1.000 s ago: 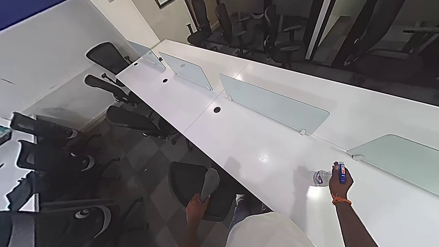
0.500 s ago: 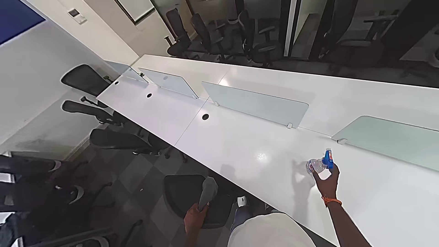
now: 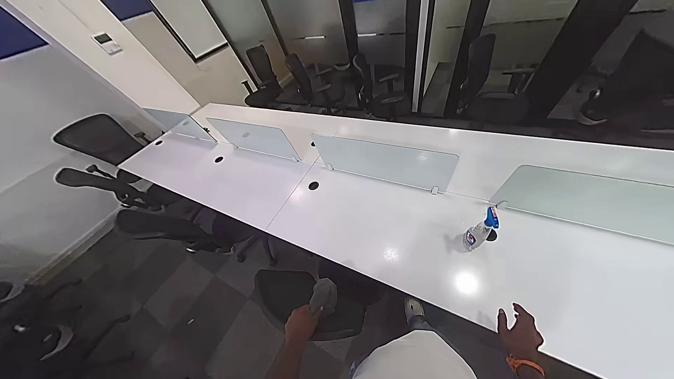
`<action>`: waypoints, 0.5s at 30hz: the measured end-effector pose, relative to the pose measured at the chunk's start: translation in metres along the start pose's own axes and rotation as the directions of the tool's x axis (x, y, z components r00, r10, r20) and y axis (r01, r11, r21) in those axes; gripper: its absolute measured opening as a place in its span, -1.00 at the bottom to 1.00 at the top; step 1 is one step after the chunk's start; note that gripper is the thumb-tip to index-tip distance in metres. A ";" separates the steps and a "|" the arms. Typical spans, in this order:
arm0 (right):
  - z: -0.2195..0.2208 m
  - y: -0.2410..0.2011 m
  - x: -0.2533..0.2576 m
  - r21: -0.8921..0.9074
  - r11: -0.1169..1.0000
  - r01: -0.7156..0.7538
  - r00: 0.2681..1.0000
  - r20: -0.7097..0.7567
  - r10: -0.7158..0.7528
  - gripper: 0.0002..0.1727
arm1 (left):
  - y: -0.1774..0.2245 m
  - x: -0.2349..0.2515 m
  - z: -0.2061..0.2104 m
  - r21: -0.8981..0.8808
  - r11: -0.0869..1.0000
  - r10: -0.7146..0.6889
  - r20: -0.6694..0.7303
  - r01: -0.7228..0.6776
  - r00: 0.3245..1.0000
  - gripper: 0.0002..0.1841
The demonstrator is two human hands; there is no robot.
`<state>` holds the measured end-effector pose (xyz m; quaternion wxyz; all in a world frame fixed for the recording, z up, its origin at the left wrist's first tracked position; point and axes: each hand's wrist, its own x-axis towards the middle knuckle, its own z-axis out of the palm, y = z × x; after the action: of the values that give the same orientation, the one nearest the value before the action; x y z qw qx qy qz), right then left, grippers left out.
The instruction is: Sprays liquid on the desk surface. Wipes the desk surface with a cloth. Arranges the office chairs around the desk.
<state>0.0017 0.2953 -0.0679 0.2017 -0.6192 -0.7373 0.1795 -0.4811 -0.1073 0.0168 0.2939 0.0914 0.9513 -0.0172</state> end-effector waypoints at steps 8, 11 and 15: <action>-0.016 -0.004 -0.165 -0.157 0.978 -0.138 0.927 0.327 0.183 -0.46 | -0.051 -0.019 0.014 0.030 0.996 0.082 0.014 -0.083 0.997 -0.29; -0.028 0.021 -0.242 -0.202 0.962 -0.183 0.860 0.441 0.256 -0.40 | -0.076 -0.038 0.022 0.036 0.995 0.088 -0.008 -0.088 0.996 -0.33; -0.057 0.065 -0.319 -0.183 0.959 -0.215 0.778 0.561 0.282 -0.44 | -0.116 -0.062 0.039 0.021 0.996 0.083 -0.051 -0.082 0.995 -0.36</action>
<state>0.1346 -0.0068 -0.0767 -0.0927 -0.6363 -0.6838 0.3450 -0.4303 -0.2353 0.0172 0.2685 0.1338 0.9539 -0.0118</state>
